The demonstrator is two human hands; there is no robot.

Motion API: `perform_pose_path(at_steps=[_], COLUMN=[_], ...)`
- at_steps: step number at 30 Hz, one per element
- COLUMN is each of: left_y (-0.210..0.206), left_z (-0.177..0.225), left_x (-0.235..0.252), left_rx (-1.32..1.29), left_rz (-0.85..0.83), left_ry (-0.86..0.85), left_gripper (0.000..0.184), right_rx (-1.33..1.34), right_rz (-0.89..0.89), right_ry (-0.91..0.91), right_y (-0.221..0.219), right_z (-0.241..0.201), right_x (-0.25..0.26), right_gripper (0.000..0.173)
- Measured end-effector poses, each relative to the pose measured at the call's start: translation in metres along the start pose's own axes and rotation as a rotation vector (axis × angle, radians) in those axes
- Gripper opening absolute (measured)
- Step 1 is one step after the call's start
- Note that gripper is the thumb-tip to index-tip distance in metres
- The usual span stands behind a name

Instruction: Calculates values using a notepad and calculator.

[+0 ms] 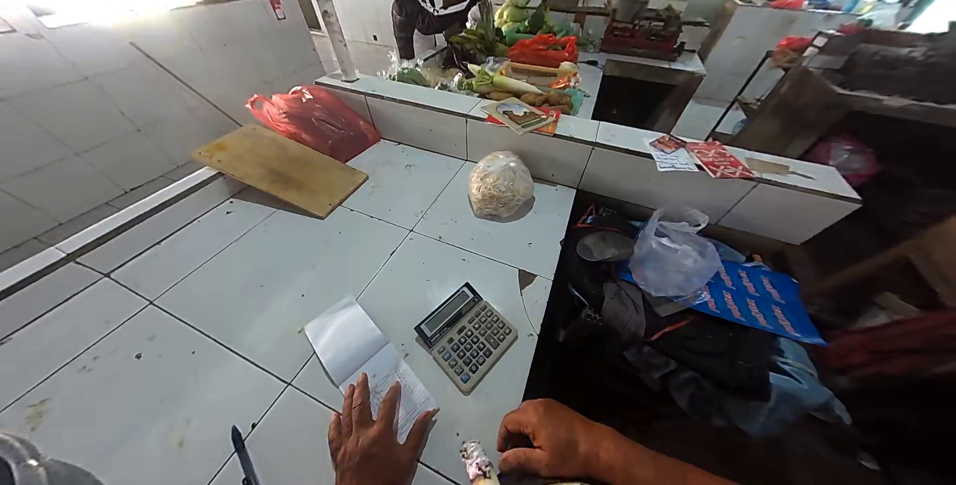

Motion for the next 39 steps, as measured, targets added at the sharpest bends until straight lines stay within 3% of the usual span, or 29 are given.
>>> perform_pose_path(at_steps=[7,15,23,33,39], left_y=[-0.006,-0.002,-0.003,-0.004,-0.003], left_z=[-0.003,-0.003,-0.004,-0.005,-0.005], left_x=[0.001,0.001,0.000,0.003,0.004], left_rx=[0.001,0.004,-0.023,-0.032,-0.051], left_rz=[0.019,-0.124,-0.125,-0.156,-0.158], left_ry=[-0.012,0.031,0.030,0.036,0.029], left_gripper=[0.083,0.080,0.081,0.081,0.080], right_rx=[-0.040,0.033,-0.330,-0.363,-0.505], right_rz=[0.059,0.084,0.351,0.656,0.627], right_ry=[0.022,-0.131,-0.177,-0.027,0.126], right_y=[0.004,0.003,0.015,0.047,0.059], right_z=[0.002,0.016,0.036,0.032,0.015], right_x=[0.000,-0.006,-0.002,0.025,0.063], right_gripper=[0.041,0.039,0.043,0.027,0.031])
Point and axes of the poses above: each hand's wrist, its own x-axis towards the middle knuckle, its own y-axis out of the back of the hand, z = x × y, the point moved 2 cm from there along x, towards the middle knuckle, and after that the axes turned 12 degrees about x, right-handed, at the moved point
